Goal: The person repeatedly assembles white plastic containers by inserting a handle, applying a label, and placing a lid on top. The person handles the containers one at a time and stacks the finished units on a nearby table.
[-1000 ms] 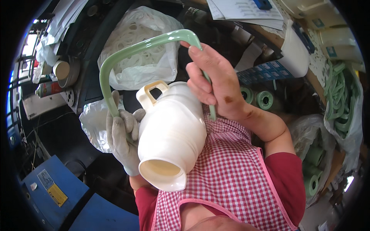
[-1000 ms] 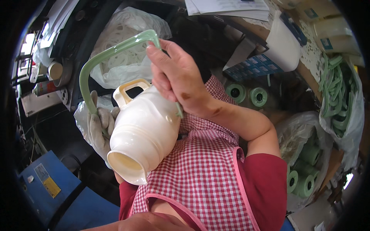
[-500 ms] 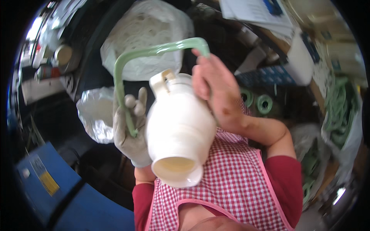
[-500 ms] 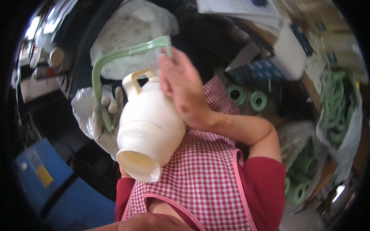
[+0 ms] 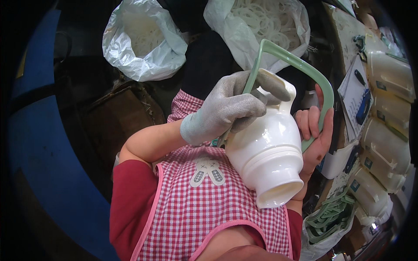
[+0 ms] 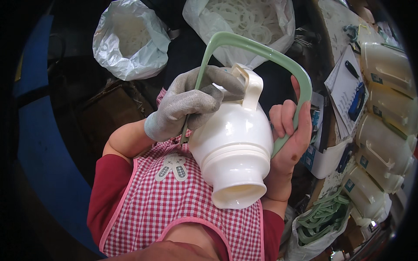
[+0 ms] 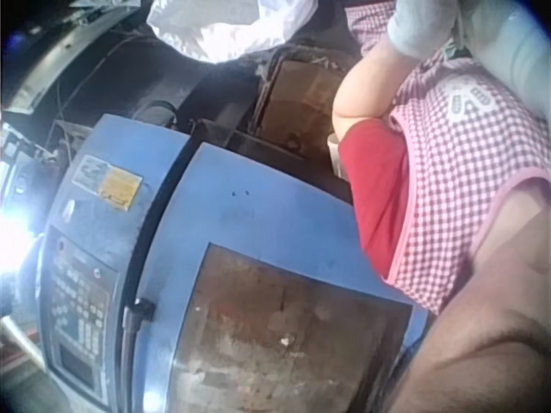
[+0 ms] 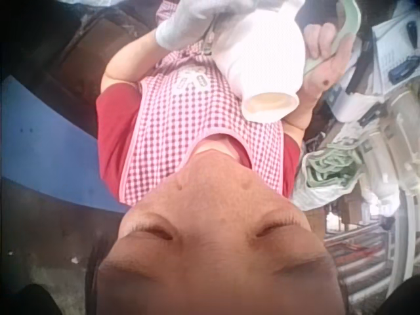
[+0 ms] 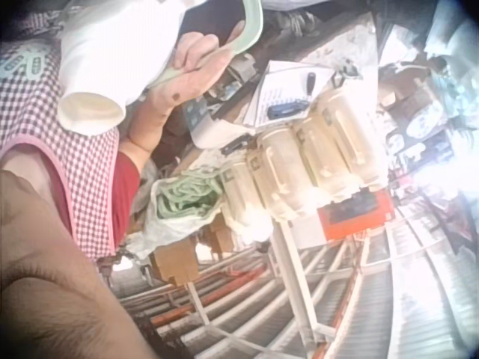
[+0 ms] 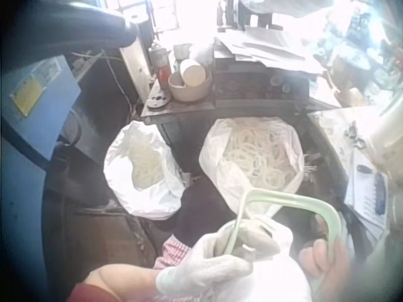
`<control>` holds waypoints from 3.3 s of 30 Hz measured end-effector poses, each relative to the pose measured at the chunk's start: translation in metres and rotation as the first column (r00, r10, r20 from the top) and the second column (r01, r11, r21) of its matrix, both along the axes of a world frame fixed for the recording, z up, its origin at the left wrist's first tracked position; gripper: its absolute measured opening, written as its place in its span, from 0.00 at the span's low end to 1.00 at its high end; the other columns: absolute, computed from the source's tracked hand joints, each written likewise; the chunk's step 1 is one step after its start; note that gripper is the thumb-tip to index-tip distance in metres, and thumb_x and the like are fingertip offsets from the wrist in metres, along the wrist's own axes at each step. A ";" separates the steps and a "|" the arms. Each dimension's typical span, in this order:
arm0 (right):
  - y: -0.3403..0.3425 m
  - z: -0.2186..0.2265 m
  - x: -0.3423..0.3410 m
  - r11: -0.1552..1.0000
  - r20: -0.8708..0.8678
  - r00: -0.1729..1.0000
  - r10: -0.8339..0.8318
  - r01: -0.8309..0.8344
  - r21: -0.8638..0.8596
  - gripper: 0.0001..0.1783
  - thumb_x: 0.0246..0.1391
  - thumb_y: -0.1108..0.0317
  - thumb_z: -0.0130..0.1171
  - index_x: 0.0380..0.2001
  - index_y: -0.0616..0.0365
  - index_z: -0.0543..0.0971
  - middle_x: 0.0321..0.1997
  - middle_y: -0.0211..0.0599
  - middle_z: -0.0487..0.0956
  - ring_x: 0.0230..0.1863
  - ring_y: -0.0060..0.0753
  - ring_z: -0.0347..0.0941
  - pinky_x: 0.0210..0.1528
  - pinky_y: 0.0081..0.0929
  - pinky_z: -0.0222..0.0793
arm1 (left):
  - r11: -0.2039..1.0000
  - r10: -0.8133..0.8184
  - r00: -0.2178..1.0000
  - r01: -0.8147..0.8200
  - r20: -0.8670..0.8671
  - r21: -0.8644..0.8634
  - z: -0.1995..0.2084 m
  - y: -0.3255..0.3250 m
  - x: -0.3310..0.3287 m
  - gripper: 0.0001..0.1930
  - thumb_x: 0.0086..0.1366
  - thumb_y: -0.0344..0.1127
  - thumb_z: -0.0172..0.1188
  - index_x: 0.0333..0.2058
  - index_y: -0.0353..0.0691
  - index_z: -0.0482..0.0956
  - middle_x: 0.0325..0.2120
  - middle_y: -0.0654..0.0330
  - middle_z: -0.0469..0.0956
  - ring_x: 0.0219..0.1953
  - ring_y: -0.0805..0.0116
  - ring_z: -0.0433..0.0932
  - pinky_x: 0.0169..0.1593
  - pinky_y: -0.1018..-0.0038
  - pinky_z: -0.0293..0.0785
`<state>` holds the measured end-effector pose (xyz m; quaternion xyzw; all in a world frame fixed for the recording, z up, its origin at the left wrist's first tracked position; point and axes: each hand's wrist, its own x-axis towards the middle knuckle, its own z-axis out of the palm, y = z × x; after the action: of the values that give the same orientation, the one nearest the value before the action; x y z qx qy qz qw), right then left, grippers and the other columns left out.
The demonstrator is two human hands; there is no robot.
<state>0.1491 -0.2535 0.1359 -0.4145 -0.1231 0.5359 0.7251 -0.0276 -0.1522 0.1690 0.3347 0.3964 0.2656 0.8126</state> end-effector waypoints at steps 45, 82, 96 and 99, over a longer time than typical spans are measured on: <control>-0.057 -0.012 0.389 0.451 0.640 -0.759 -0.123 0.531 0.717 0.17 0.52 0.79 0.74 0.43 0.58 0.79 0.35 0.34 0.80 0.31 0.32 0.74 0.39 0.32 0.75 | 0.535 0.376 -0.371 -0.661 -0.849 0.526 -0.404 -0.235 -0.489 0.25 0.74 0.52 0.51 0.50 0.31 0.79 0.49 0.45 0.84 0.49 0.48 0.84 0.57 0.56 0.81; 0.133 -0.018 0.042 0.950 0.422 0.900 0.106 -0.218 0.225 0.46 0.72 0.34 0.45 0.73 0.66 0.64 0.72 0.43 0.72 0.73 0.39 0.66 0.76 0.39 0.59 | 0.997 0.046 0.900 -0.065 0.434 0.028 -0.255 -0.038 -0.186 0.27 0.67 0.25 0.63 0.65 0.37 0.74 0.58 0.52 0.79 0.57 0.60 0.79 0.63 0.63 0.75; 0.061 0.045 0.022 0.789 0.915 0.083 -0.396 -0.479 0.385 0.08 0.60 0.63 0.67 0.34 0.55 0.82 0.37 0.39 0.81 0.44 0.41 0.79 0.53 0.39 0.72 | 0.788 -0.348 0.931 0.354 -0.109 0.504 -0.001 0.094 0.002 0.47 0.76 0.73 0.33 0.56 0.29 0.81 0.50 0.52 0.84 0.51 0.63 0.84 0.60 0.68 0.76; 0.059 0.058 0.030 0.767 0.951 -0.099 -0.294 -0.618 0.173 0.12 0.61 0.60 0.67 0.28 0.53 0.81 0.29 0.32 0.81 0.36 0.38 0.78 0.45 0.36 0.71 | 0.801 -0.459 0.884 0.453 -0.084 0.391 0.006 0.073 0.014 0.55 0.69 0.82 0.33 0.55 0.27 0.81 0.47 0.50 0.85 0.48 0.61 0.85 0.55 0.69 0.81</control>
<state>0.1787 -0.1949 0.1941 -0.3928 -0.8257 0.0767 0.3975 -0.0135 -0.0795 0.1751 0.5766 0.2355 0.1400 0.7697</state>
